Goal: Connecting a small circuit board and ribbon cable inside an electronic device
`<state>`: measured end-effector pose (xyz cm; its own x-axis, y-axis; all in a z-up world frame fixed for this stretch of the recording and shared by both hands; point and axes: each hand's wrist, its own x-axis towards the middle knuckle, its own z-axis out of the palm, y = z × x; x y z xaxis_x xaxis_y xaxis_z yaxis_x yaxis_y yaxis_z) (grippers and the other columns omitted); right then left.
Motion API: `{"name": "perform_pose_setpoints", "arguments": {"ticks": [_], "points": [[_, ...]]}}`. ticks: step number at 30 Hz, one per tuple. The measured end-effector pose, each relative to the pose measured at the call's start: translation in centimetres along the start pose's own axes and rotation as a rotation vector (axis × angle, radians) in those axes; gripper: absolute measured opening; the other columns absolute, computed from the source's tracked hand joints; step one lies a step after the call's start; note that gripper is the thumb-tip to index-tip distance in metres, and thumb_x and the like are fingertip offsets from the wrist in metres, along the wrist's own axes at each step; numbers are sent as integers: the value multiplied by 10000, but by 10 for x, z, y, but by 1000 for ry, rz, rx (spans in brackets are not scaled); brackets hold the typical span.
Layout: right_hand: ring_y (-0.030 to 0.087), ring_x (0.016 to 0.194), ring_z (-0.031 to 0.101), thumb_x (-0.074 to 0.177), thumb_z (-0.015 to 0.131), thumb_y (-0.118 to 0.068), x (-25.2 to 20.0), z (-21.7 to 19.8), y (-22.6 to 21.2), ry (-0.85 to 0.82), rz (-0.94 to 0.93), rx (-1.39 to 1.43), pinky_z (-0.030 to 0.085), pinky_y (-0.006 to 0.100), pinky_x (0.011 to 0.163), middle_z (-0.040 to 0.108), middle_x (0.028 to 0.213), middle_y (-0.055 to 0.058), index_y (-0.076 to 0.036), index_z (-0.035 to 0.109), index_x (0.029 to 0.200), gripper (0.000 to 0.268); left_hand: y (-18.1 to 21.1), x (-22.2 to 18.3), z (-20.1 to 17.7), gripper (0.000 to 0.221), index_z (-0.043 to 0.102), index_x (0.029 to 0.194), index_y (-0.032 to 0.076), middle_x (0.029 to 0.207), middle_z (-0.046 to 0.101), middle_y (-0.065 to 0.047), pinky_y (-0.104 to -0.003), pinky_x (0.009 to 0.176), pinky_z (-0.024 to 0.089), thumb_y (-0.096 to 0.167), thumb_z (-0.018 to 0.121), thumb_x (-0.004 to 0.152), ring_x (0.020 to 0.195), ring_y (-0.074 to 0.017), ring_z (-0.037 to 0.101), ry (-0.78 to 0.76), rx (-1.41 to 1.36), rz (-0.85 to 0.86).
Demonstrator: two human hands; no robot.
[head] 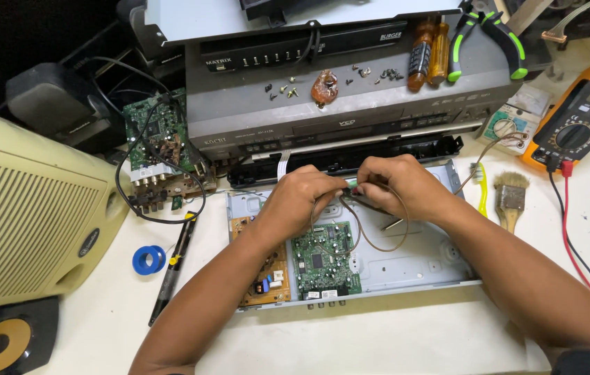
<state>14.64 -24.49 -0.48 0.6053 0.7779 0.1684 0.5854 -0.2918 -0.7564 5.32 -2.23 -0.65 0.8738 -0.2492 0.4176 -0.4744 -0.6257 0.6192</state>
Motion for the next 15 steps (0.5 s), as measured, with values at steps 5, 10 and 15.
{"name": "perform_pose_setpoints", "arguments": {"ticks": [5,10,15], "points": [[236,544,659,857,727,-141,-1,-1,10,69,60,-32,538,369,558,660,563,48,-140,689,868,39,-3,-1,2,138,770,1061,139,921,782,-46,-349,761,601,157,662,976,851,-257,724,12,-40,-2],[235,527,640,839,729,-172,-2,2,18,59,84,-36,523,374,538,635,544,47,-137,677,836,63,4,1,1,126,776,1039,110,917,780,-71,-360,745,598,133,675,965,823,-276,719,11,-33,16],[243,523,642,819,729,-152,-2,3,12,42,122,-29,524,380,529,645,549,56,-125,679,819,57,0,-1,3,147,770,1063,122,927,773,-60,-354,761,595,126,649,979,837,-267,715,-2,41,41]]}}
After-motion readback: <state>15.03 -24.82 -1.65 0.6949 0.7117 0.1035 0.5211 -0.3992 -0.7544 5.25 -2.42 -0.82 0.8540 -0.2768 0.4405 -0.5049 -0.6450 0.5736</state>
